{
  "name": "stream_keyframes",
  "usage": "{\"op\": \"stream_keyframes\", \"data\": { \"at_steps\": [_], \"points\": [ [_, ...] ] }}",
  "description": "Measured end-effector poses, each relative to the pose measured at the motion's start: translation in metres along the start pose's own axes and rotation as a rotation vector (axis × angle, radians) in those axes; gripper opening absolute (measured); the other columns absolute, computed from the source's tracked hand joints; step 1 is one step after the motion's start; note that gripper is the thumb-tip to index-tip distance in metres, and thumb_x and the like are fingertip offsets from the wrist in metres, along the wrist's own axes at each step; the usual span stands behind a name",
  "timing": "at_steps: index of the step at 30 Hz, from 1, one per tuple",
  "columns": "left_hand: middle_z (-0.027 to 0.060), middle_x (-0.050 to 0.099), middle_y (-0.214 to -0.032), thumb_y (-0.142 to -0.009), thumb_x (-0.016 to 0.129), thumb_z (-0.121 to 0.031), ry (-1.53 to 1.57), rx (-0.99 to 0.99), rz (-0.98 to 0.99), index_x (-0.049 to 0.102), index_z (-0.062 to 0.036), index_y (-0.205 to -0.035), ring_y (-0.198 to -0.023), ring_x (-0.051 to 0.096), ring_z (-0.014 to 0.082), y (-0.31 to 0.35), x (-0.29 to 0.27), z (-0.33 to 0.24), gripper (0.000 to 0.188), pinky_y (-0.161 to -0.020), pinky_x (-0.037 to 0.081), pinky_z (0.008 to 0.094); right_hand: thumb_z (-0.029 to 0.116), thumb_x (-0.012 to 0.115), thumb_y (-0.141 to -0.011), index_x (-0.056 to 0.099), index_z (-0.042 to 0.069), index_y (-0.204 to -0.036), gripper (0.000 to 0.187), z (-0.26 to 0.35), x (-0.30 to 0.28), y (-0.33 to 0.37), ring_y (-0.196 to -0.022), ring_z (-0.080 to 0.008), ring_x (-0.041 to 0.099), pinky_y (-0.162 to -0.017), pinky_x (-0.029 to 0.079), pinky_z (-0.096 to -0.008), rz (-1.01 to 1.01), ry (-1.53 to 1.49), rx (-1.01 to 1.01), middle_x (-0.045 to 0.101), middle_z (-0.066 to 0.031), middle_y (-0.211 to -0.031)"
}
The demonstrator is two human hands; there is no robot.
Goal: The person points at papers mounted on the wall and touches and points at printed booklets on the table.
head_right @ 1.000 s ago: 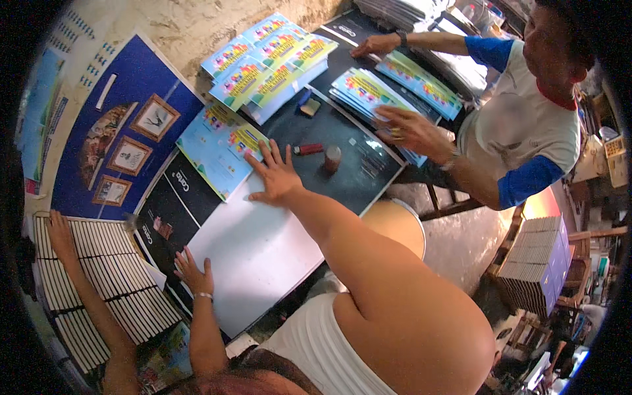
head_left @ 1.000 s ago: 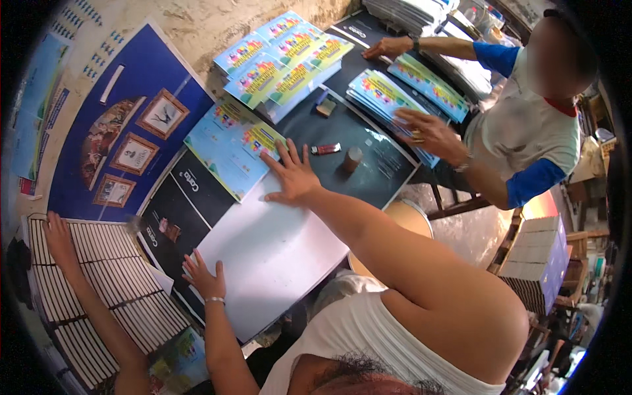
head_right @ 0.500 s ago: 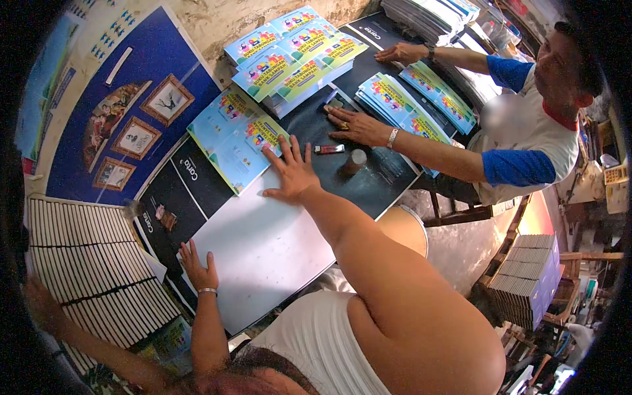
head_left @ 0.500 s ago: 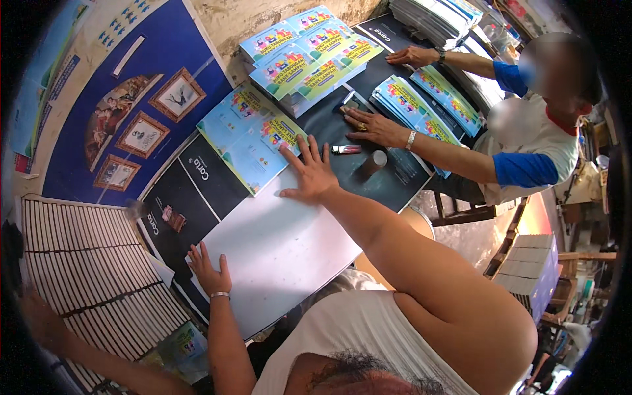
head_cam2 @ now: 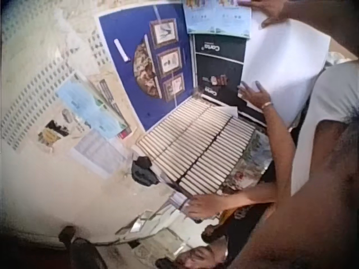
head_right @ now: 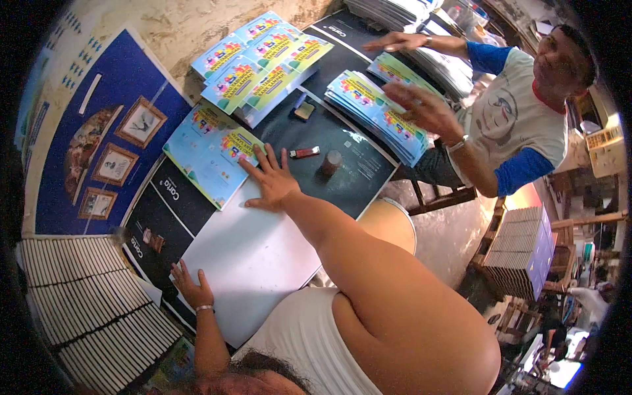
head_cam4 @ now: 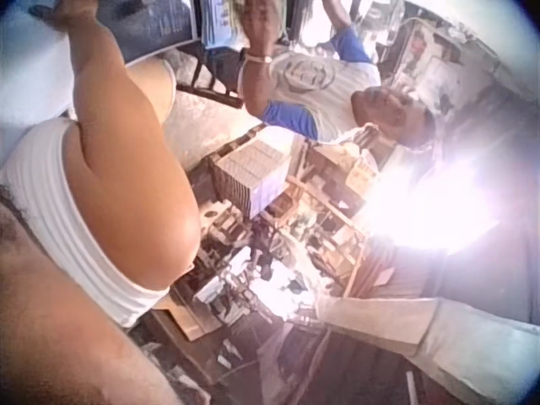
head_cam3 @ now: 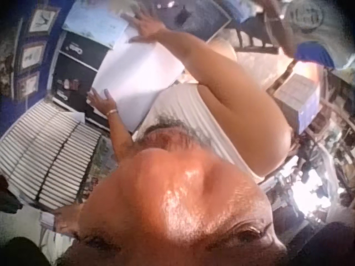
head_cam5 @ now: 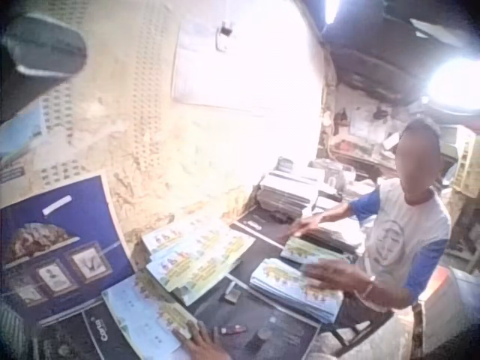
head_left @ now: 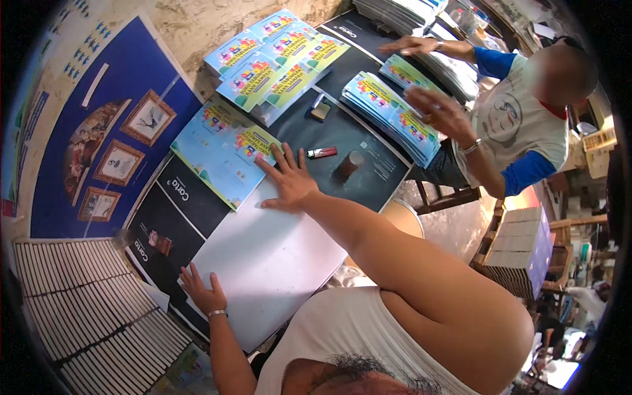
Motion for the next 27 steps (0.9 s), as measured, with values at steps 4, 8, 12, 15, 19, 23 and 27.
{"op": "stream_keyframes", "data": {
  "at_steps": [4,8,12,15,19,23,27],
  "points": [
    [0.0241,0.027,-0.174,-0.097,0.064,-0.034,-0.012,-0.019,0.021,0.037,-0.0113,-0.166,-0.16,0.023,0.0466,0.0002,0.0004,0.0028,0.077,-0.131,0.018,0.061,0.07,0.079,-0.079,0.021,0.031,-0.171,0.116,0.0019,0.0023,0.0046,-0.165,-0.0437,-0.002,-0.129,0.0,-0.0685,0.03,0.001,0.01,0.007,-0.0204,-0.178],
    [0.0247,0.028,-0.173,-0.099,0.062,-0.036,0.007,0.011,-0.001,0.037,-0.0109,-0.166,-0.16,0.023,0.0467,0.0,0.0032,0.0021,0.076,-0.13,0.017,0.0621,0.069,0.079,-0.079,0.022,0.03,-0.171,0.116,-0.0038,0.0002,0.006,-0.165,-0.0442,-0.001,-0.129,0.001,-0.0688,-0.043,-0.009,-0.009,0.008,-0.0205,-0.178],
    [0.0247,0.028,-0.173,-0.099,0.061,-0.037,0.01,0.003,0.009,0.037,-0.011,-0.166,-0.16,0.023,0.0462,-0.0003,0.0048,0.0052,0.076,-0.13,0.017,0.0627,0.068,0.081,-0.077,0.024,0.03,-0.171,0.116,-0.0035,0.0009,0.0053,-0.164,-0.0444,0.001,-0.128,0.001,-0.0689,-0.065,-0.054,-0.03,0.009,-0.0207,-0.178],
    [0.0245,0.029,-0.173,-0.101,0.06,-0.037,0.001,0.01,-0.003,0.037,-0.0111,-0.166,-0.161,0.023,0.0461,0.0002,0.0046,0.0062,0.074,-0.129,0.018,0.063,0.07,0.08,-0.077,0.024,0.03,-0.171,0.117,-0.0044,0.0023,0.0056,-0.165,-0.0443,0.001,-0.128,0.001,-0.0688,-0.064,-0.056,-0.027,0.008,-0.0204,-0.178],
    [0.0244,0.029,-0.173,-0.101,0.059,-0.036,-0.009,0.019,-0.013,0.038,-0.0114,-0.166,-0.16,0.024,0.0459,0.0005,0.004,0.0045,0.073,-0.129,0.018,0.0627,0.071,0.08,-0.076,0.024,0.031,-0.171,0.118,-0.0053,0.0018,0.0052,-0.165,-0.0437,0.001,-0.129,0.002,-0.0685,-0.068,-0.062,-0.03,0.008,-0.0203,-0.179],
    [0.0242,0.028,-0.173,-0.1,0.06,-0.036,-0.014,0.023,-0.019,0.038,-0.0116,-0.166,-0.16,0.025,0.0459,0.0,0.0042,0.0062,0.074,-0.129,0.018,0.0623,0.072,0.08,-0.074,0.023,0.032,-0.171,0.119,-0.0052,0.0018,0.005,-0.165,-0.043,0.001,-0.129,0.003,-0.0686,-0.067,-0.051,-0.029,0.008,-0.0199,-0.179],
    [0.0242,0.028,-0.173,-0.1,0.06,-0.036,-0.016,0.023,-0.021,0.038,-0.0111,-0.166,-0.16,0.026,0.0463,-0.0005,0.0048,0.0056,0.073,-0.13,0.018,0.0622,0.072,0.08,-0.074,0.022,0.032,-0.171,0.119,-0.0045,-0.0005,0.0058,-0.165,-0.0432,0.002,-0.129,0.003,-0.0688,-0.054,-0.049,-0.022,0.008,-0.0198,-0.179]
  ]
}}
Point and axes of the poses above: each hand's wrist, its own y-axis away from the middle knuckle, its own x-axis out of the palm, z = x × y, the point moved 6 cm from there along -y, towards the middle knuckle
